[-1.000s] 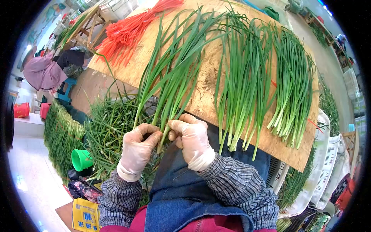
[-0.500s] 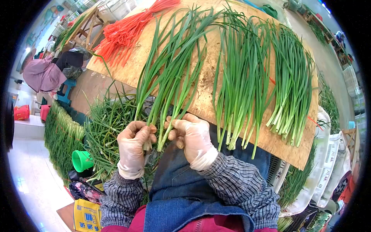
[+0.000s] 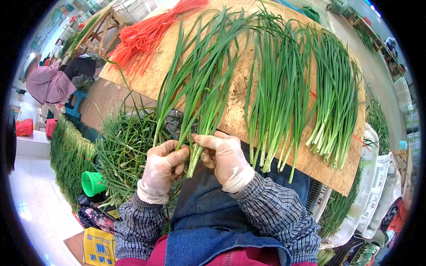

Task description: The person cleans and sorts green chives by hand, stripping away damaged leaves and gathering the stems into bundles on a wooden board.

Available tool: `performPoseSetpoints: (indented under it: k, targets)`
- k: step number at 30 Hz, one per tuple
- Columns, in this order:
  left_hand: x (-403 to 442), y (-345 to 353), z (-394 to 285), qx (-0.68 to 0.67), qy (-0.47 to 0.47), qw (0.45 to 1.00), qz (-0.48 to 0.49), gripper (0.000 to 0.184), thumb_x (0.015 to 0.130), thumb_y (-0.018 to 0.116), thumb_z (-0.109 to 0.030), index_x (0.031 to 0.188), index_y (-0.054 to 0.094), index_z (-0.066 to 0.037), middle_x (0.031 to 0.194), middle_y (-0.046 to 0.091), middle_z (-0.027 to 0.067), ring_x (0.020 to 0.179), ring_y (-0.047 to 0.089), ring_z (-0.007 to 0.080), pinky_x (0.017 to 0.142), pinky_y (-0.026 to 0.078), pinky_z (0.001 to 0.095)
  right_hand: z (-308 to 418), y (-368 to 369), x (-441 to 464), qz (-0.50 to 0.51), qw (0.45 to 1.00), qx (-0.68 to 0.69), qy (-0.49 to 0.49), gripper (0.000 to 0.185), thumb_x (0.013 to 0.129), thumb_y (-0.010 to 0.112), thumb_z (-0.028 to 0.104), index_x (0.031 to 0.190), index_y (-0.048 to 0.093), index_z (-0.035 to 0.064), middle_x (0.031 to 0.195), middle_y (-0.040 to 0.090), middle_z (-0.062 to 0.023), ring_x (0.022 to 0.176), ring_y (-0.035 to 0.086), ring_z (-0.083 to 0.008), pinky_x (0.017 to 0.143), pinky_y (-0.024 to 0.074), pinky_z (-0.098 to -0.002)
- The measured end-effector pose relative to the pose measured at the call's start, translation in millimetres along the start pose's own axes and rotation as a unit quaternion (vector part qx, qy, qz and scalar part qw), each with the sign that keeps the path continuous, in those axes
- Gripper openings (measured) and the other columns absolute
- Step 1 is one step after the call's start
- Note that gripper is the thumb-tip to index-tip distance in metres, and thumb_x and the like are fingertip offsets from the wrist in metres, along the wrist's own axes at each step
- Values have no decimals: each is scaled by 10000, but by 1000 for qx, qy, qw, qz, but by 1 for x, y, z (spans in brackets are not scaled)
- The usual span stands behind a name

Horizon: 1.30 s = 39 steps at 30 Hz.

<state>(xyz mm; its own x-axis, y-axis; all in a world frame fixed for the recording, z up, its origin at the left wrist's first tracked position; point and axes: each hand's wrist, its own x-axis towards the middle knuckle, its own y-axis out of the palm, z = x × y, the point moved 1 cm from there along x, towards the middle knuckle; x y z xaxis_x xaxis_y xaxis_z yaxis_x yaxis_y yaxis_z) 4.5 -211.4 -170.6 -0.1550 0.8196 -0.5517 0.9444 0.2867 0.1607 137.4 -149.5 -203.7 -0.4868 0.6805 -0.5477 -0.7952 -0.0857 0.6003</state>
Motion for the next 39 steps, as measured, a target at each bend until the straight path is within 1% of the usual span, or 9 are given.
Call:
performPoseSetpoints:
  k: [11,20,23,26,29,31,33,36,39]
  targets:
    - [2,2,-1,-35,13,999,-11,166,828,560,-152,772,576,2,484,429,-37,363,339,48,350,250,203,4,-3,-4,-26,998,1,-59,196,790,583,113,910,639,-32,667,574,-34,464,407,-65,412,294,-201]
    - [-51,-79,0,153,213,962,-71,235,780,560,-213,722,563,15,616,573,96,511,522,149,490,419,259,7,-4,-4,-21,998,47,-28,235,803,520,136,959,547,-38,884,618,-125,791,602,-213,679,483,-356]
    - [-87,-106,3,52,269,956,-105,310,696,622,-267,711,598,43,620,572,108,506,523,170,556,460,312,10,-5,-5,29,995,91,22,296,817,490,151,1036,516,-47,967,600,-160,825,603,-244,710,490,-387]
    - [-110,-168,20,-29,397,914,-72,345,828,608,-338,640,566,-51,548,529,42,501,487,156,591,462,360,10,-5,-4,57,993,104,21,359,825,475,158,1115,470,-53,1004,583,-181,854,601,-264,726,493,-400]
    - [-134,-235,47,123,203,926,-293,306,802,623,-313,677,592,-36,561,541,36,515,495,194,626,455,345,13,-6,-7,62,991,115,18,381,824,486,125,1156,439,-55,994,581,-188,861,602,-268,727,497,-404]
    - [-131,-265,80,414,39,815,-404,280,785,629,-290,743,608,-14,619,575,76,582,534,258,662,456,372,13,-6,-9,63,994,92,6,378,822,498,95,1164,434,-52,994,582,-187,860,602,-268,725,498,-403]
    - [-111,-232,78,704,-66,553,-440,321,767,633,-288,918,615,-6,875,623,169,822,573,345,755,450,431,15,-4,-14,63,995,79,-5,374,820,506,69,1168,433,-49,994,582,-186,855,603,-268,724,499,-402]
    - [-70,-124,29,447,284,779,-336,228,790,568,-9,1014,605,-8,943,606,121,885,577,224,793,460,322,18,-3,-22,61,996,66,-9,362,822,511,48,1165,439,-46,990,584,-184,840,604,-264,722,498,-400]
    - [-31,-37,-8,267,286,908,-147,258,822,509,11,1061,604,-5,959,597,93,656,556,97,581,466,220,20,-2,-28,59,997,45,-13,338,833,500,51,1153,450,-45,977,587,-182,822,603,-262,714,499,-397]
